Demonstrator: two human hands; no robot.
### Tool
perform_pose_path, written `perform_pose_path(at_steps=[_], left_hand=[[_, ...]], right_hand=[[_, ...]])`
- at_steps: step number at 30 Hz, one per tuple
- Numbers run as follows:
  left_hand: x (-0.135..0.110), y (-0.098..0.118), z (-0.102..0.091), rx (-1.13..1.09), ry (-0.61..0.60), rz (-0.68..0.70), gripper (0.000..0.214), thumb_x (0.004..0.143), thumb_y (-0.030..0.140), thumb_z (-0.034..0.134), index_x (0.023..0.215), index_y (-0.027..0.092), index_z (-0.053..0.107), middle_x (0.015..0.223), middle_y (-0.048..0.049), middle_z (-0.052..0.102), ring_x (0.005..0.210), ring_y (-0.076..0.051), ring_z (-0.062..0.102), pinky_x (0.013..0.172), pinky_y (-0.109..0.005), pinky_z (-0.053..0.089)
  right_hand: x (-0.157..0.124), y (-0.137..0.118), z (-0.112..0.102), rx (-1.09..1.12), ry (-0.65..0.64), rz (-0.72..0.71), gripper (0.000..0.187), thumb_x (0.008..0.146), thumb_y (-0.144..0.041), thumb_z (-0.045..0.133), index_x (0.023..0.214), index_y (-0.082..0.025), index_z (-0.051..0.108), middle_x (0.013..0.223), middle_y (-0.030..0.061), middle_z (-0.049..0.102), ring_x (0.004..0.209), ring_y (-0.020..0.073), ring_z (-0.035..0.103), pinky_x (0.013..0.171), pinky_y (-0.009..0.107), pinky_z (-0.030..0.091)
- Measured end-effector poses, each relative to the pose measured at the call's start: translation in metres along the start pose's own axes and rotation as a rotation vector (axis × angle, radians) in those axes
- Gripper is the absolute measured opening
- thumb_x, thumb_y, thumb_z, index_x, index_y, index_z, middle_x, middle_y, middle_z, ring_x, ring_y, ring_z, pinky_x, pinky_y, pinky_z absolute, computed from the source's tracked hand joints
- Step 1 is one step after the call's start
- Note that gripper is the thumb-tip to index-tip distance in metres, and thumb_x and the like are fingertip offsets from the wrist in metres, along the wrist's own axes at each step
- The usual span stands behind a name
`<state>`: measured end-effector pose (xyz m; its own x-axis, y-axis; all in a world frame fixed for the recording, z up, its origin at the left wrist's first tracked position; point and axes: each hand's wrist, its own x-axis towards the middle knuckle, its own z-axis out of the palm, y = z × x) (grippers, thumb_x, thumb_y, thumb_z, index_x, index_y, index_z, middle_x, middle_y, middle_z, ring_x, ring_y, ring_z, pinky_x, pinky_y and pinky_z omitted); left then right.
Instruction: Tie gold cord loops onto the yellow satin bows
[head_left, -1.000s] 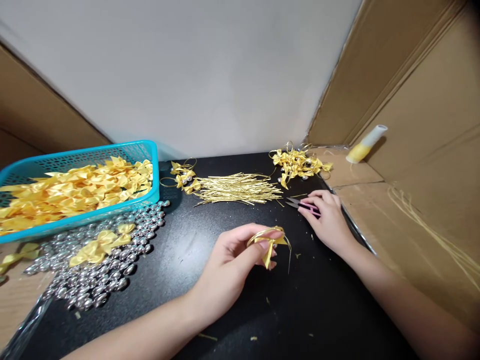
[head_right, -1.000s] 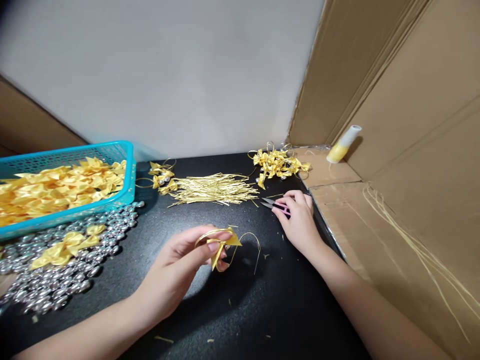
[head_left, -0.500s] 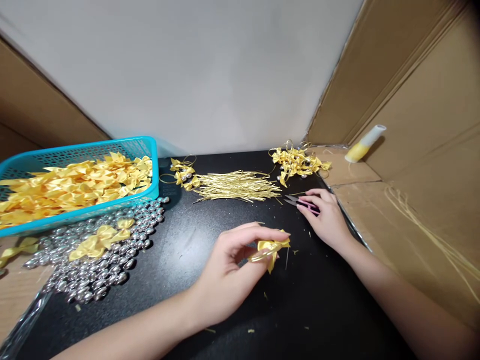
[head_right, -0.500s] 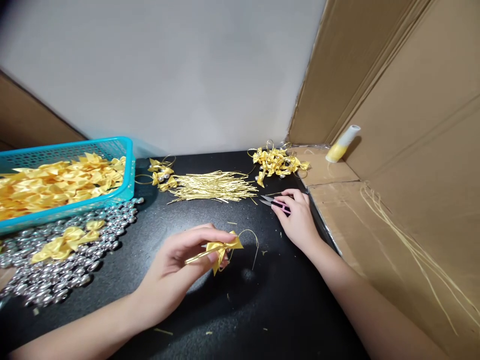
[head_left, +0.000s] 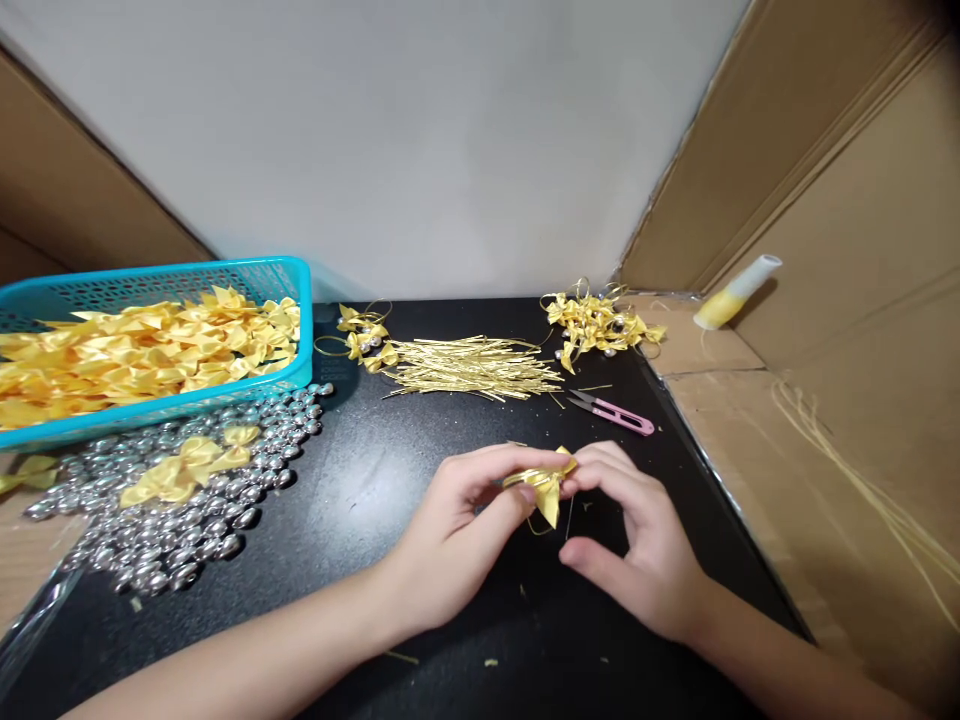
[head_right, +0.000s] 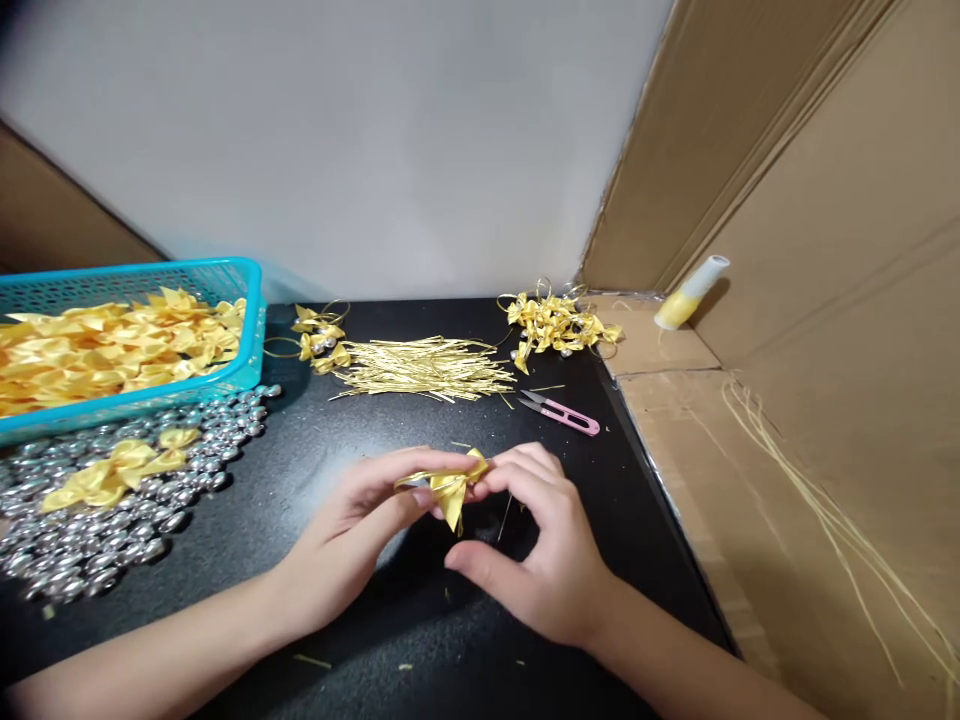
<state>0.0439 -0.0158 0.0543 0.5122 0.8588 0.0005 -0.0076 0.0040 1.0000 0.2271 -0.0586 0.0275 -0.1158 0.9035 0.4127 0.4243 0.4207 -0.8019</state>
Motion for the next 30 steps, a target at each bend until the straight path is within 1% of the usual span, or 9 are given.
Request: perform_pose_path(at_steps=[2,4,7,11,14,18,21,25,30], left_hand=[[0.002,-0.003,0.000,0.022,-0.013,-0.021,0.027,0.088,0.016,0.055,0.103,0.023,0.076,0.098,-0.0030,0.077,0.090,-0.018,0.070,0.080,-0.026,0.053],[0.005,-0.006,0.000,0.054,-0.004,-0.053,0.026,0.087,0.017,0.058,0.103,0.022,0.076,0.101,-0.0039,0.077,0.091,-0.019,0.070,0.077,-0.026,0.053],[0.008,-0.009,-0.001,0.085,0.040,-0.100,0.023,0.084,0.020,0.062,0.102,0.021,0.077,0.103,-0.0053,0.077,0.089,-0.020,0.070,0.070,-0.025,0.052],[0.010,-0.013,-0.003,0.054,0.069,-0.147,0.023,0.084,0.024,0.064,0.102,0.019,0.077,0.100,-0.0067,0.078,0.081,-0.019,0.069,0.066,-0.025,0.051],[0.010,-0.014,-0.004,0.030,0.078,-0.159,0.023,0.083,0.023,0.064,0.101,0.018,0.077,0.097,-0.0069,0.078,0.077,-0.018,0.068,0.066,-0.025,0.050],[0.015,-0.014,-0.006,0.035,0.103,-0.163,0.022,0.082,0.023,0.064,0.099,0.018,0.077,0.093,-0.0064,0.078,0.071,-0.016,0.065,0.062,-0.024,0.048],[0.019,-0.014,-0.008,0.035,0.136,-0.151,0.022,0.081,0.022,0.065,0.098,0.016,0.077,0.095,-0.0069,0.078,0.075,-0.016,0.066,0.063,-0.023,0.048],[0.022,-0.016,-0.011,0.041,0.168,-0.139,0.021,0.081,0.023,0.066,0.097,0.016,0.077,0.097,-0.0076,0.078,0.078,-0.017,0.067,0.065,-0.024,0.049],[0.026,-0.020,-0.017,0.053,0.244,-0.106,0.024,0.080,0.025,0.066,0.099,0.015,0.076,0.098,-0.0084,0.077,0.076,-0.017,0.066,0.062,-0.025,0.048]], right_hand=[[-0.003,-0.003,0.007,-0.014,-0.002,0.054,0.017,0.079,-0.034,0.071,0.082,-0.021,0.060,0.080,0.0041,0.067,0.078,0.0206,0.061,0.071,0.035,0.050],[-0.004,-0.003,0.009,-0.058,-0.013,0.095,0.009,0.083,-0.025,0.065,0.077,-0.021,0.059,0.074,0.0025,0.066,0.073,0.0186,0.061,0.068,0.033,0.049],[-0.003,-0.001,0.004,-0.057,-0.068,0.112,0.018,0.088,-0.018,0.056,0.071,-0.020,0.059,0.067,0.0000,0.064,0.068,0.0161,0.059,0.068,0.032,0.046],[0.000,-0.001,-0.005,-0.002,-0.103,0.120,0.025,0.092,-0.020,0.050,0.067,-0.020,0.056,0.065,-0.0005,0.060,0.064,0.0147,0.056,0.065,0.030,0.045],[0.000,-0.002,-0.010,0.050,-0.123,0.104,0.024,0.092,-0.019,0.049,0.068,-0.020,0.055,0.066,-0.0007,0.058,0.063,0.0142,0.054,0.064,0.030,0.044],[0.000,-0.003,-0.018,0.150,-0.193,0.054,0.018,0.091,-0.016,0.049,0.074,-0.020,0.054,0.069,-0.0005,0.057,0.067,0.0142,0.054,0.068,0.031,0.045],[0.001,-0.003,-0.025,0.194,-0.224,-0.017,0.011,0.090,-0.015,0.050,0.081,-0.021,0.053,0.073,0.0006,0.059,0.071,0.0156,0.056,0.072,0.034,0.047],[0.004,-0.002,-0.035,0.176,-0.211,-0.094,0.009,0.091,-0.016,0.050,0.086,-0.022,0.054,0.074,0.0019,0.060,0.072,0.0178,0.058,0.073,0.038,0.048],[0.005,0.003,-0.048,0.252,-0.201,-0.060,0.012,0.093,-0.026,0.053,0.082,-0.023,0.056,0.069,0.0007,0.059,0.065,0.0172,0.057,0.075,0.039,0.049]])
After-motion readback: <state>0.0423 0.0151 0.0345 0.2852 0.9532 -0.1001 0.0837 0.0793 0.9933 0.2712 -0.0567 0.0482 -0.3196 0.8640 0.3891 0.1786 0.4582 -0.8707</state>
